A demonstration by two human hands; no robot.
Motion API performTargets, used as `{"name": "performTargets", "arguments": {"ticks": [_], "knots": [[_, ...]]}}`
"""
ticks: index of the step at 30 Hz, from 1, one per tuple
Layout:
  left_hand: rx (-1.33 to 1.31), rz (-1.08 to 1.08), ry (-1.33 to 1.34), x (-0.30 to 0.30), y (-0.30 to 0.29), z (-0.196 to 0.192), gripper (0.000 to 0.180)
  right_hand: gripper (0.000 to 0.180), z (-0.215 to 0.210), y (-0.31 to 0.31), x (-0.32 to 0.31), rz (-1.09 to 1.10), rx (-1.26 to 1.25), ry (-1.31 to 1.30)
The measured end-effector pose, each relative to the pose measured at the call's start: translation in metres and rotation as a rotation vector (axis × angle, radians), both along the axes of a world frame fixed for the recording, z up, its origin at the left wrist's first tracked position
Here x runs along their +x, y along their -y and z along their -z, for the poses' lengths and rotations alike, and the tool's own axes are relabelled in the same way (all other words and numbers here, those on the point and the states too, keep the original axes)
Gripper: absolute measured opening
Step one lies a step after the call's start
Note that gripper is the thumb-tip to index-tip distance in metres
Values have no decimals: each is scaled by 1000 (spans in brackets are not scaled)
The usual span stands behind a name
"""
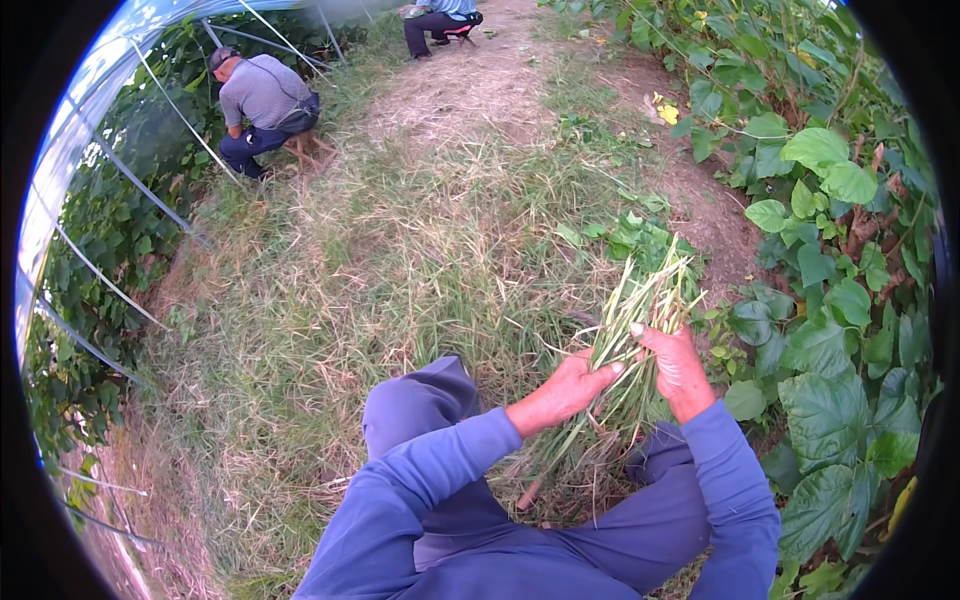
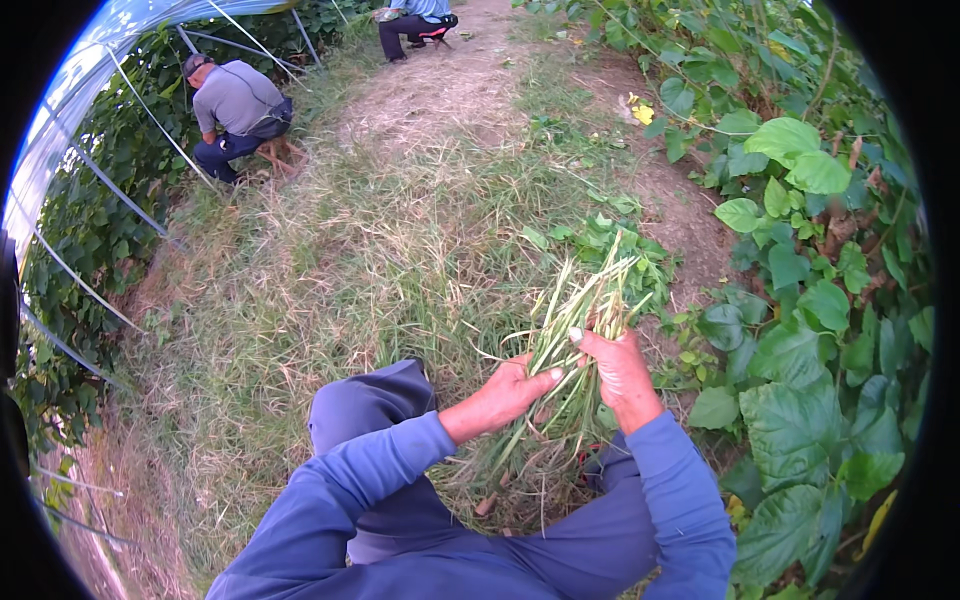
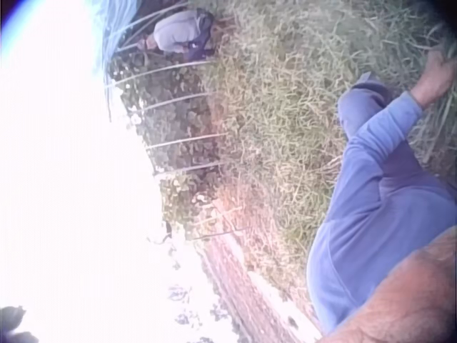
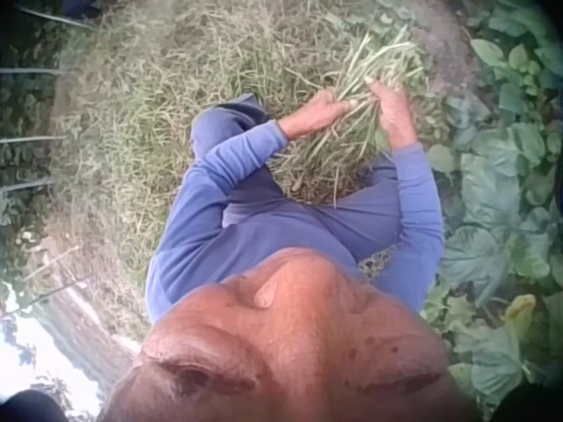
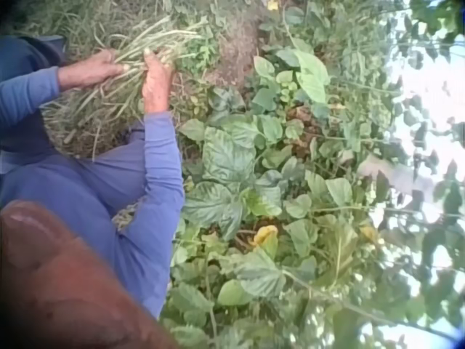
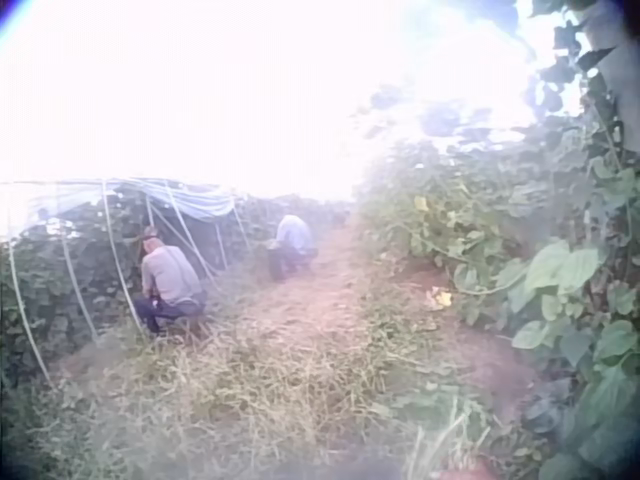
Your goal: The person sits on the ground in a greenhouse and uses a sickle to cut grass, then gathers the cuttings into a bundle. They repeatedly adjust and align the grass stalks by hand to form a neat bunch.
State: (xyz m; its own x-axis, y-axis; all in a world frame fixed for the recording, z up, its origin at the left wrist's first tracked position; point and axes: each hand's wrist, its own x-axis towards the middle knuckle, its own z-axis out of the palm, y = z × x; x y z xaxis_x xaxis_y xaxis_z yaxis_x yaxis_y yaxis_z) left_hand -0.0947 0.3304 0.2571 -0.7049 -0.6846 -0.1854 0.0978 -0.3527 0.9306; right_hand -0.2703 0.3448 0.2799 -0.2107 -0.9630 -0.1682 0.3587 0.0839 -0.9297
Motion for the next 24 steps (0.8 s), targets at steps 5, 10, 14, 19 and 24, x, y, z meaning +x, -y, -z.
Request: {"name": "performTargets", "arguments": {"ticks": [5,10,14,19,24], "knots": [[-26,-67,-9,0,4,12,31,24,4,1,2,13,11,-2],[69,-126,-43,0,9,9,29,22,12,1,-7,-15,10,-25],[106,-170,-84,-3,8,5,27,13,5,2,1,22,-18,-11],[164,-204,-95,1,12,12,27,11,9,3,-6,-26,-35,-42],[210,-307,-122,5,20,6,20,9,9,4,-10,-4,-53,-5]]}}
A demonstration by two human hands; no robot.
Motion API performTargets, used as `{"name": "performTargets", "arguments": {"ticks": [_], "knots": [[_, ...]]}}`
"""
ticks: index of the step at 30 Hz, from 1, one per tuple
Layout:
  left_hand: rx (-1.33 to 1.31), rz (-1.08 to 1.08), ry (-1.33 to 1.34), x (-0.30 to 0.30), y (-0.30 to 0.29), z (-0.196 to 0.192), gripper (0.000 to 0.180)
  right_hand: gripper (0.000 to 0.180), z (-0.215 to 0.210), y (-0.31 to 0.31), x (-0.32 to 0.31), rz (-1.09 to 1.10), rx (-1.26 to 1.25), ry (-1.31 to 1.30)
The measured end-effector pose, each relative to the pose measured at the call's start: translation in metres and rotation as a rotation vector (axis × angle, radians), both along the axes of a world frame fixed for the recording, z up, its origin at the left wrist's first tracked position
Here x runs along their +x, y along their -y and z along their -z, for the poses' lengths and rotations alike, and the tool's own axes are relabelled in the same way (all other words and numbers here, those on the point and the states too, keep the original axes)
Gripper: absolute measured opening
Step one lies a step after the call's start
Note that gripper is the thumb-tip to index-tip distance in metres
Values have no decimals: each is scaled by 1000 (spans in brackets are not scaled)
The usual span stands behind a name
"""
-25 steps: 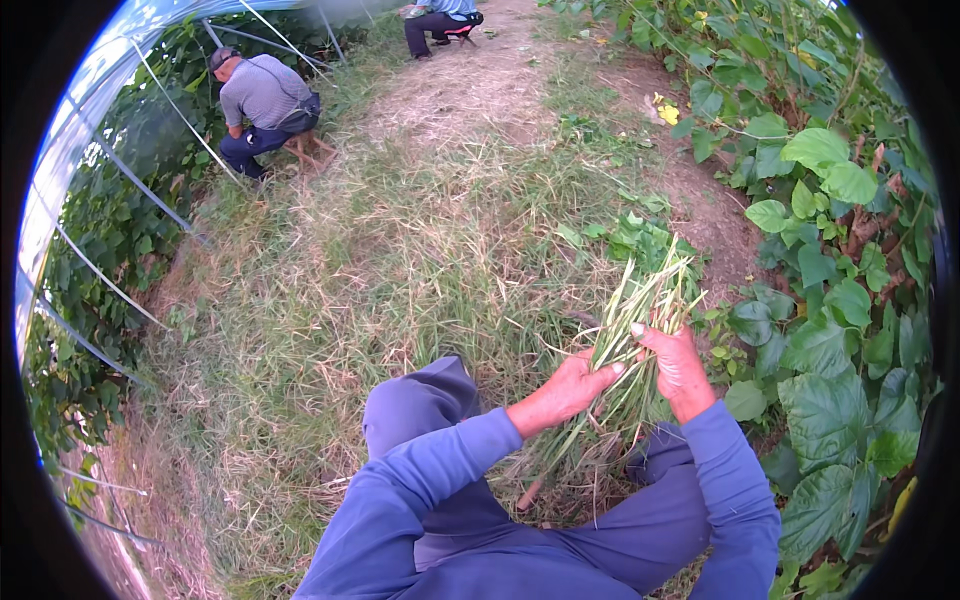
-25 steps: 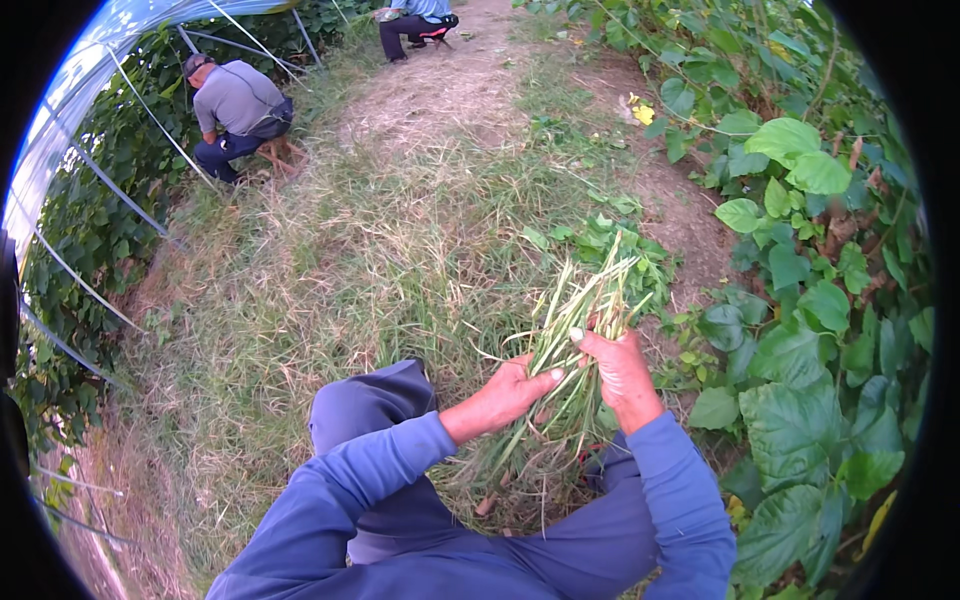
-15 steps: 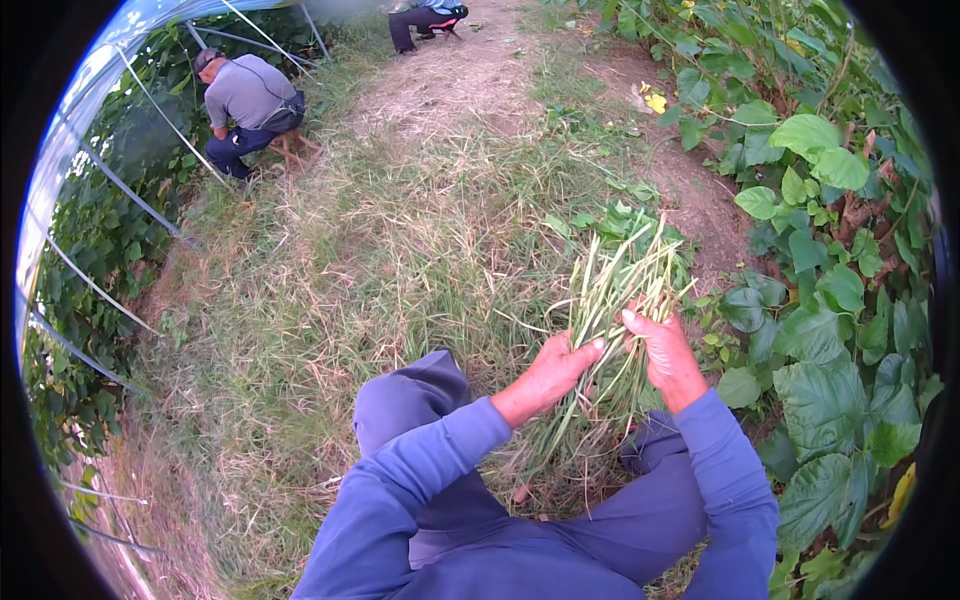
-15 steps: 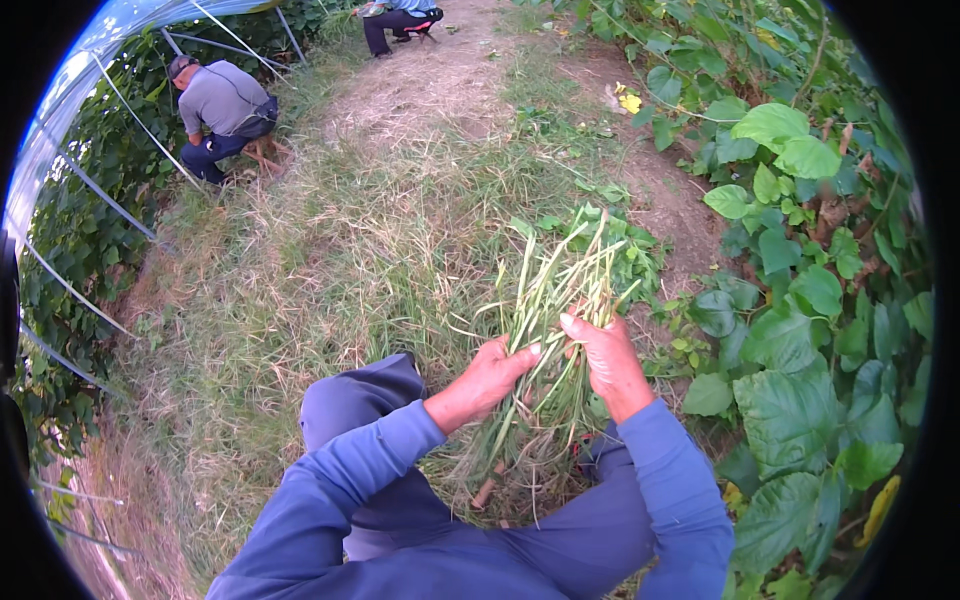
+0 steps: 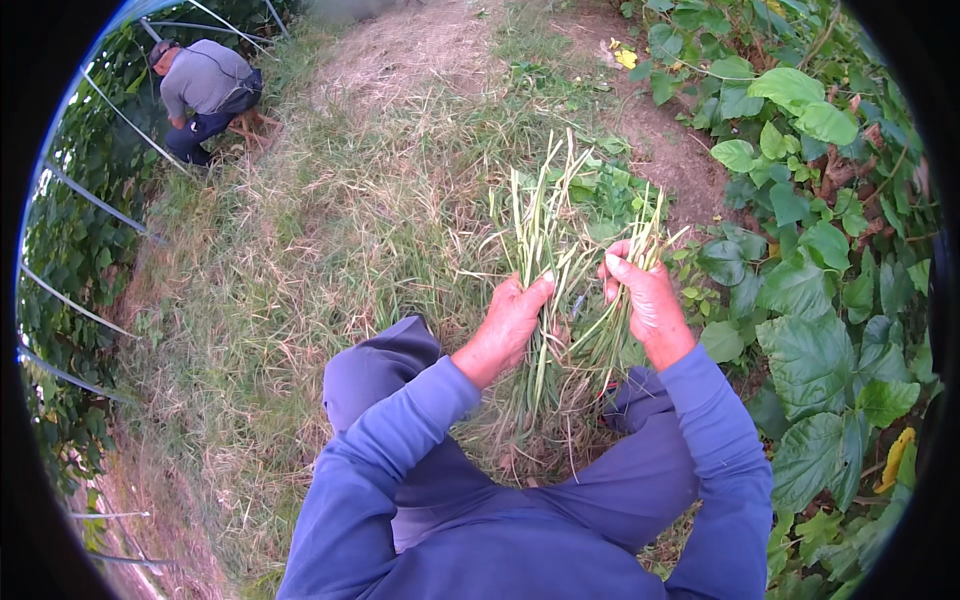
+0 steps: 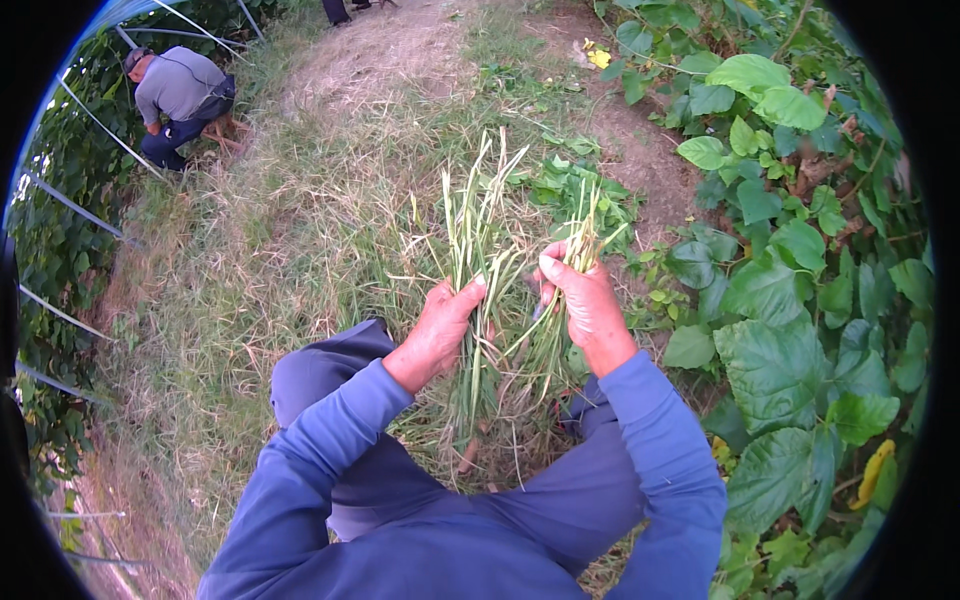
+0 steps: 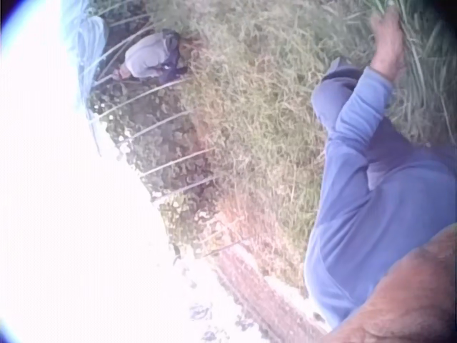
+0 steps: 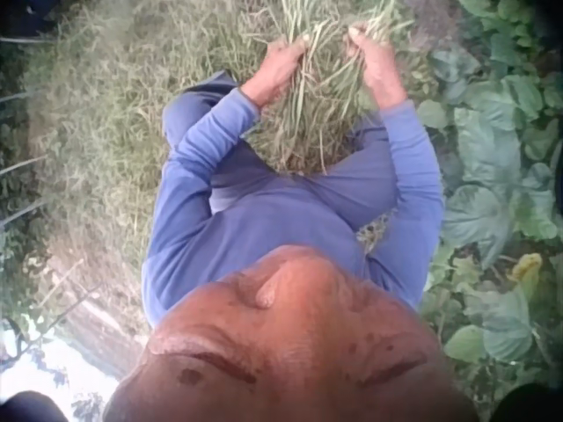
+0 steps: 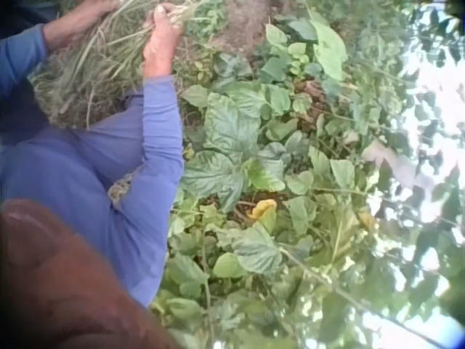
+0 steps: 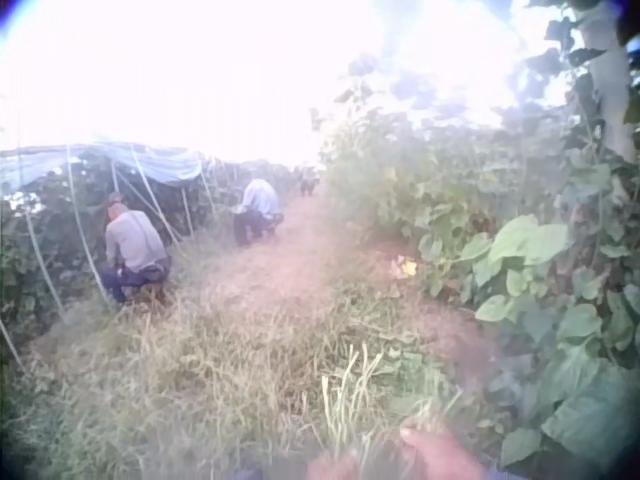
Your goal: The person sits on the ground in a greenhouse and uses a sickle to cut grass, then gathers the cuttings into a bundle. They repeatedly adjust and align the grass stalks by hand to form a neat bunch.
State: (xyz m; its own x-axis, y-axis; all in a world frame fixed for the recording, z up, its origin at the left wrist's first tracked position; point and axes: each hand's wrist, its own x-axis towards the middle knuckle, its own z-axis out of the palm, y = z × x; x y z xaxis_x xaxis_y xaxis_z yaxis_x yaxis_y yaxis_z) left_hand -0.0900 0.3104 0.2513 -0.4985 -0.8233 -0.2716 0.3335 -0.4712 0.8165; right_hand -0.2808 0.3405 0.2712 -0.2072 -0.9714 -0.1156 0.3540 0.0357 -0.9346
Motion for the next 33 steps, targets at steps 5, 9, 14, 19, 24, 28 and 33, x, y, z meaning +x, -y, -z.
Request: {"name": "performTargets", "arguments": {"ticks": [5,9,14,19,24,28,33], "knots": [[-9,-35,20,1,3,-1,18,12,-3,-4,4,-79,3,-32],[-49,-42,59,-3,-1,5,23,19,1,-7,12,-157,53,-123],[-131,20,65,-1,0,5,23,18,-1,-10,24,-228,50,-158],[-230,16,84,-5,-3,9,23,17,4,-10,30,-230,31,-160],[-215,56,42,-5,-5,7,26,16,7,-11,31,-167,64,-146],[-165,68,40,-2,-3,7,25,16,17,-8,23,-92,51,-64],[-196,48,102,-6,-6,7,25,12,4,4,0,102,-27,-6]]}}
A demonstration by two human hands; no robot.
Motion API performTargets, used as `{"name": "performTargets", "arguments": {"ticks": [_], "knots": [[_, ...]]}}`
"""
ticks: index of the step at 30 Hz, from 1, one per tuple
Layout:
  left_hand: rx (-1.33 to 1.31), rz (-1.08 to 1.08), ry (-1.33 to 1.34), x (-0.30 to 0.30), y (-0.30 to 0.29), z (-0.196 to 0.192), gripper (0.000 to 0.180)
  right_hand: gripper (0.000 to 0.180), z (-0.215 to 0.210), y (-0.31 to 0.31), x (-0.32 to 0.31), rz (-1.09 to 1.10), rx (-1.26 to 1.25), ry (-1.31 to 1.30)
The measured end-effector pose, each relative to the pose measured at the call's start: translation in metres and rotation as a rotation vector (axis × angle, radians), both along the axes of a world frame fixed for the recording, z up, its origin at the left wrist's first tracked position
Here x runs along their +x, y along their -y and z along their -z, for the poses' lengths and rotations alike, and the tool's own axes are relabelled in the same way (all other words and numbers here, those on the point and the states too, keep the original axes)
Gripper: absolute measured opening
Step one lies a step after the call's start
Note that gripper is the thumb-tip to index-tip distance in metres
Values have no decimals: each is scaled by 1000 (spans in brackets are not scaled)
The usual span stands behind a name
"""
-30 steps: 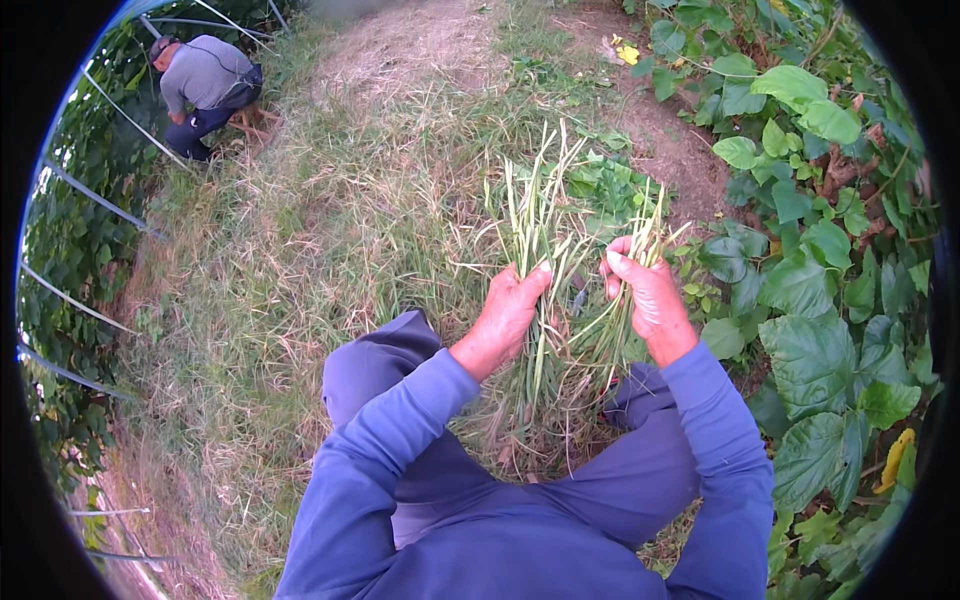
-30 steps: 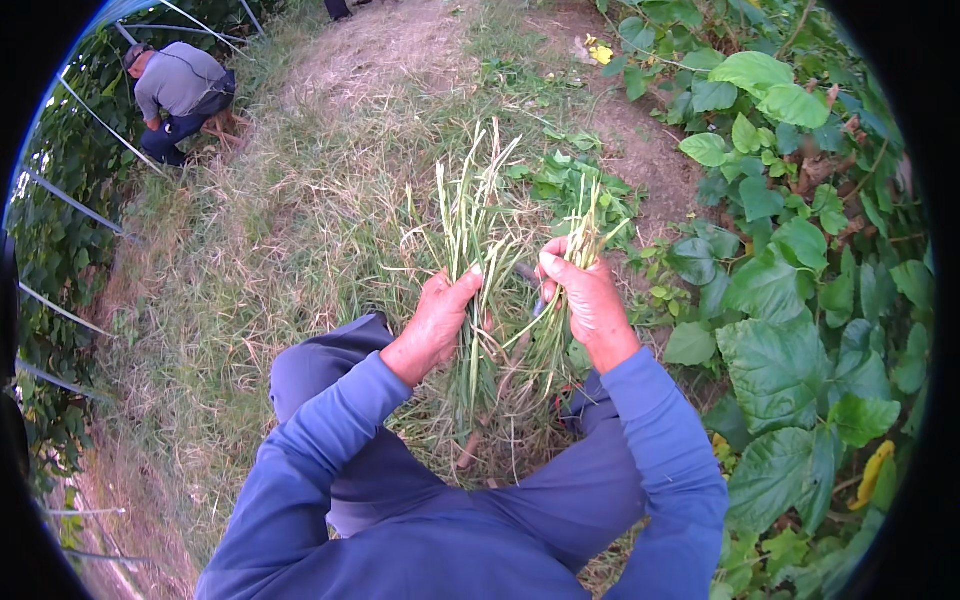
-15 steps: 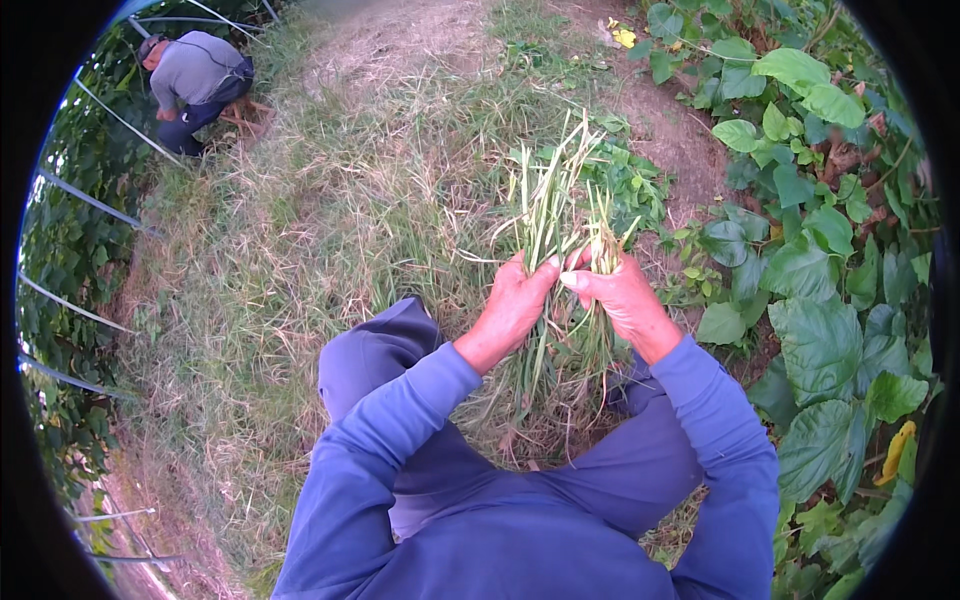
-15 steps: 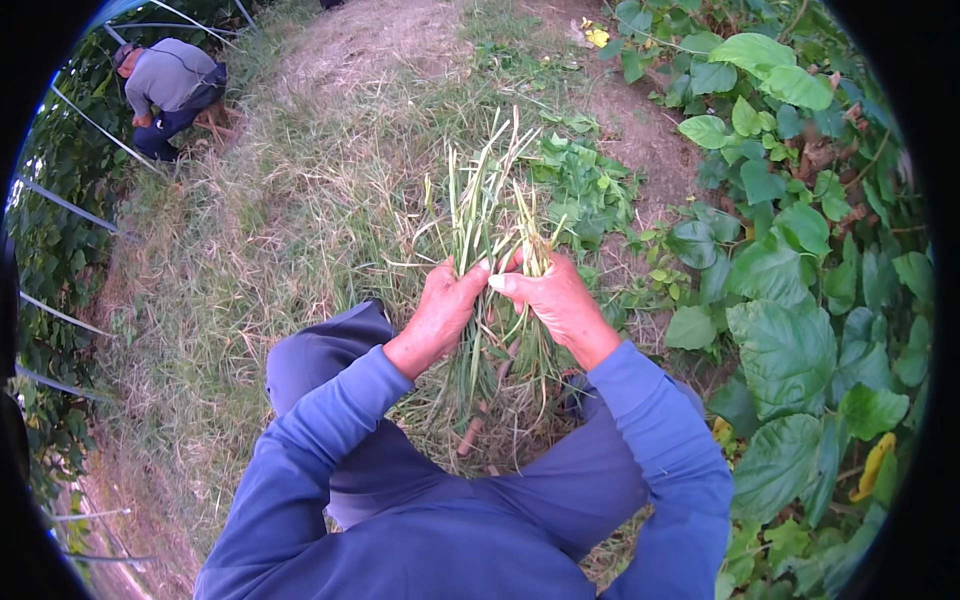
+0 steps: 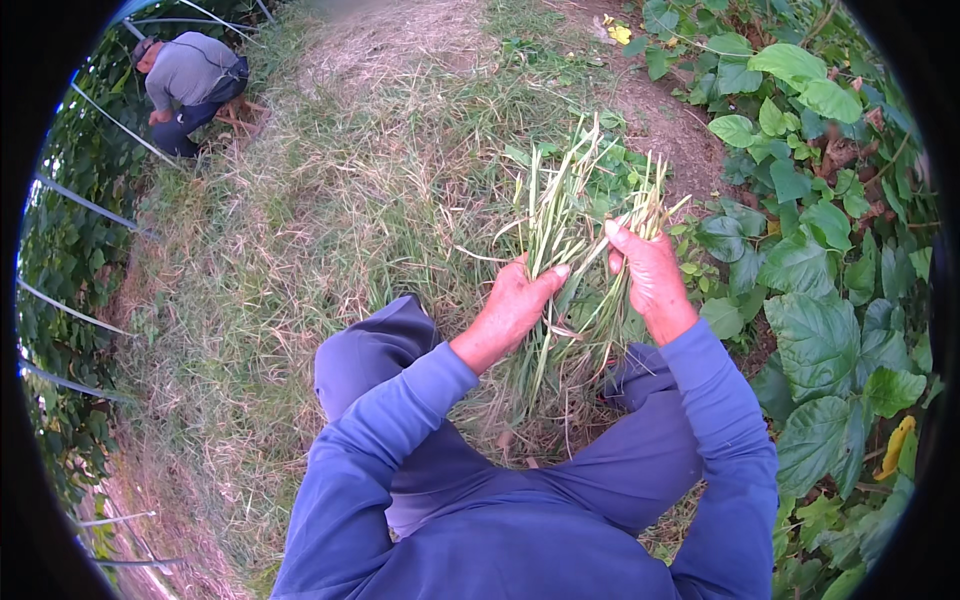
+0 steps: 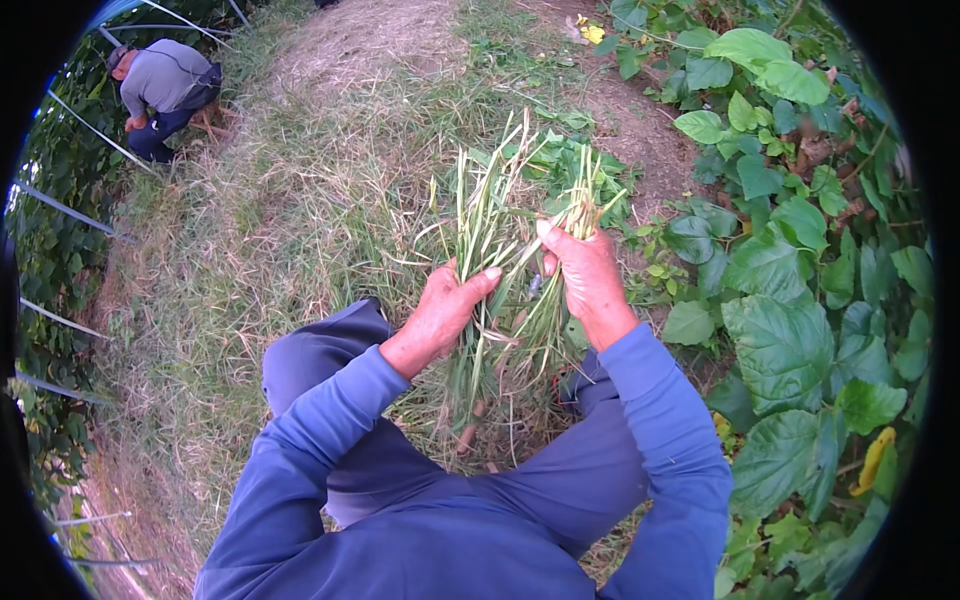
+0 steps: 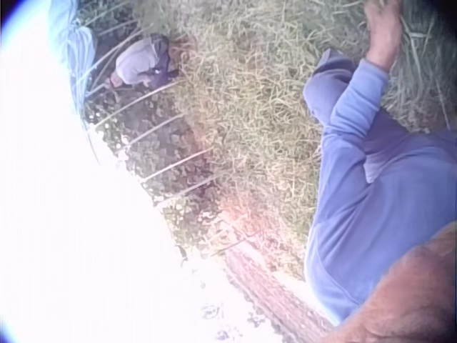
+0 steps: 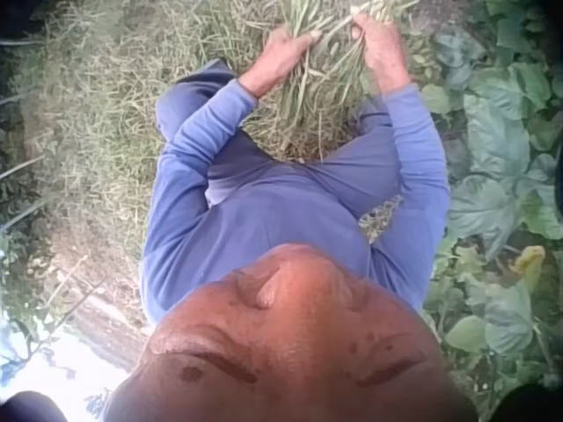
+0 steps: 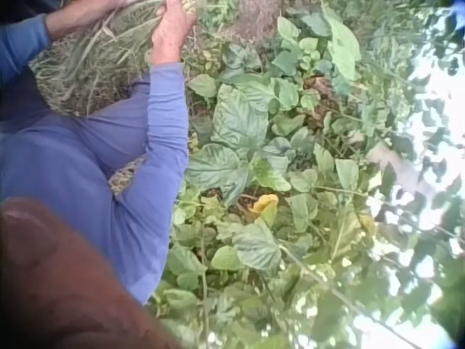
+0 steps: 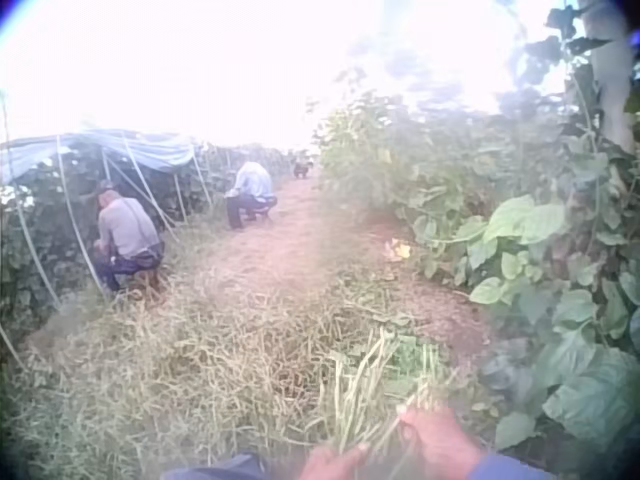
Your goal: The person sits on the ground in a greenhouse and uses a sickle to cut grass, then gathers the cuttings into a bundle. They repeatedly adjust and align the grass stalks by hand to form a neat bunch.
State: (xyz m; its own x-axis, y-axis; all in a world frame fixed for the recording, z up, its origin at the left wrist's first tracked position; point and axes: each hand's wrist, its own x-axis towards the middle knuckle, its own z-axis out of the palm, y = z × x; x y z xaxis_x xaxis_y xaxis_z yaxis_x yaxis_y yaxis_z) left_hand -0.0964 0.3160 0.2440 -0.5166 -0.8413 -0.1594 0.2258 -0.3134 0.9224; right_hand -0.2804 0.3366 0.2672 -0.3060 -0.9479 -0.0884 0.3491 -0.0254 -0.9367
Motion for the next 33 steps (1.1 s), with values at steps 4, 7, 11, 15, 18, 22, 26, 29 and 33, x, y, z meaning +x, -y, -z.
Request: {"name": "performTargets", "arguments": {"ticks": [4,7,11,15,18,22,26,29,33], "knots": [[92,83,2,2,-3,-9,29,11,-5,0,-20,83,-28,11],[87,73,-45,-1,-4,-3,30,13,-1,0,-16,90,-19,26],[72,82,-14,1,-6,-5,29,17,-6,-4,-1,58,0,32],[24,63,0,0,-8,6,28,18,-5,-7,5,8,88,0],[31,89,23,0,-8,7,27,17,-1,-7,4,-15,90,-21],[13,63,14,-2,-7,4,26,16,4,-6,0,-23,102,-34],[30,17,-44,3,0,-1,24,17,0,-5,-6,-34,108,-42],[-12,-48,-73,4,5,0,23,18,-3,-4,-13,-37,49,-56],[73,-94,-46,5,7,-2,16,21,-12,-5,-18,-43,7,6]]}}
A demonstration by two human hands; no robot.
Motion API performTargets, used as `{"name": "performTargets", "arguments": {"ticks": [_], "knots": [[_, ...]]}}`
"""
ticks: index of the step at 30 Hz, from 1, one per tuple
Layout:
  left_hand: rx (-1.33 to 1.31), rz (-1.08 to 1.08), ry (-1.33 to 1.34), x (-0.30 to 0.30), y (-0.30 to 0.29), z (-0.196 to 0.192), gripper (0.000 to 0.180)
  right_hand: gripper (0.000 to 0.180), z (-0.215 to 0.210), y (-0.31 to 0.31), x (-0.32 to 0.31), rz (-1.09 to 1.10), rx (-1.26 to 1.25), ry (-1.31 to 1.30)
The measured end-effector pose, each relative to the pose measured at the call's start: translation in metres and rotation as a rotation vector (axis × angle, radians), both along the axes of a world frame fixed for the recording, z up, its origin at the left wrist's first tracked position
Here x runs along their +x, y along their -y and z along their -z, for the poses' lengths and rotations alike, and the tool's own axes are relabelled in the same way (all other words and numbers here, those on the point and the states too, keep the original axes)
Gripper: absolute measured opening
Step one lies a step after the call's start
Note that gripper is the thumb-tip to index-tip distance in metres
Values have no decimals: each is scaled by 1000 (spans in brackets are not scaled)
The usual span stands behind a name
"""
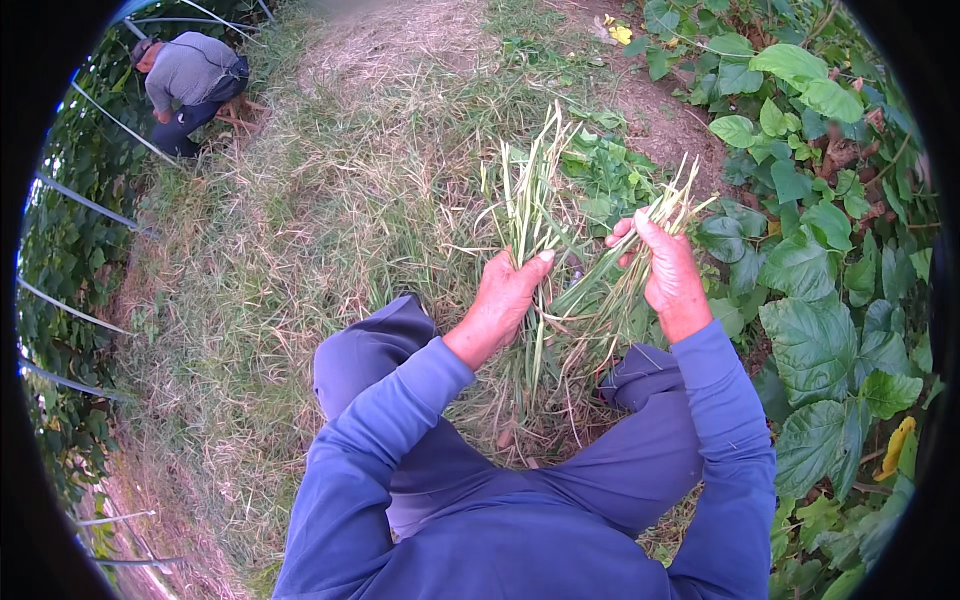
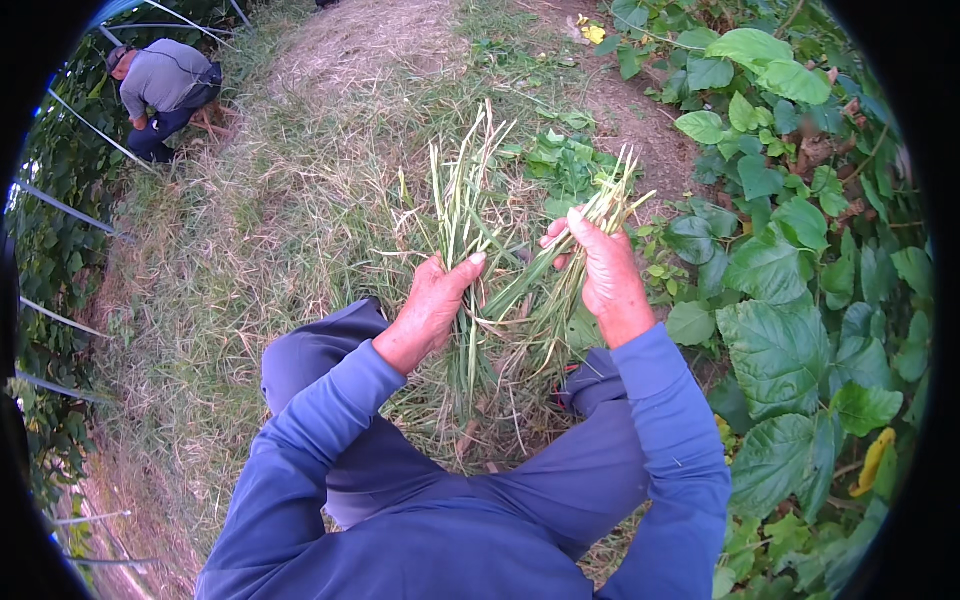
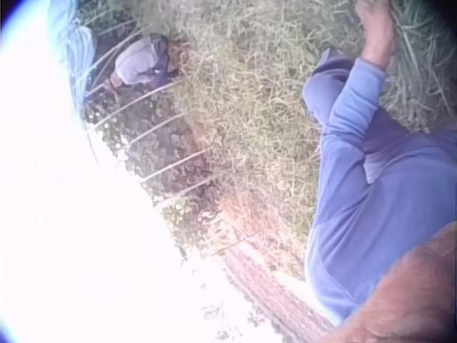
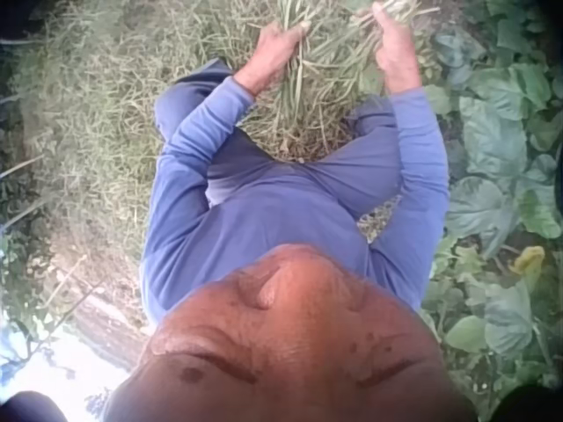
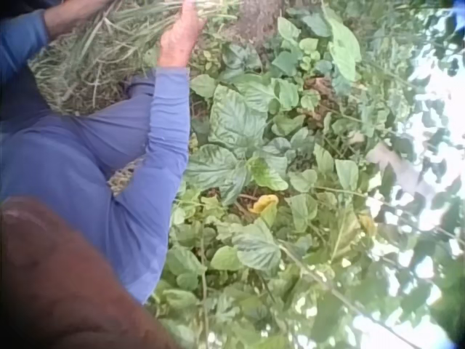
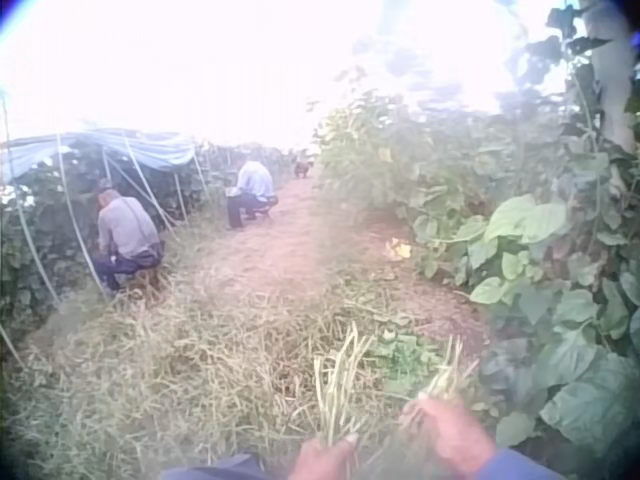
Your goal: The person sits on the ground in a greenhouse and uses a sickle to cut grass, then gathers the cuttings into a bundle. They repeatedly adjust and align the grass stalks by hand to form a neat bunch.
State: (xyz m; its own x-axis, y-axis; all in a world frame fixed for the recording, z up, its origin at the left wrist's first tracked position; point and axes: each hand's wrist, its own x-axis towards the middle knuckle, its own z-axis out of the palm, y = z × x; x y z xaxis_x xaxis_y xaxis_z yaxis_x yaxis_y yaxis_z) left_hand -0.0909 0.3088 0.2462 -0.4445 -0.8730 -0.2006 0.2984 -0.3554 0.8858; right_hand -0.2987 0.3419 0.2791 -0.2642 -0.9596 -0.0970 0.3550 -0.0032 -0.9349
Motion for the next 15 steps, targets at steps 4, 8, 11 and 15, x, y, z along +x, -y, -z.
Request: {"name": "performTargets", "arguments": {"ticks": [4,8,11,15], "knots": [[32,-6,5,0,3,7,20,20,2,2,-5,-24,-59,65],[113,-52,-3,-1,4,8,25,20,-6,-2,1,-71,-64,205],[178,-29,2,1,5,3,34,19,-7,-3,1,-148,-94,214],[194,-17,-25,1,5,8,39,17,-10,-6,9,-195,-43,176]]}}
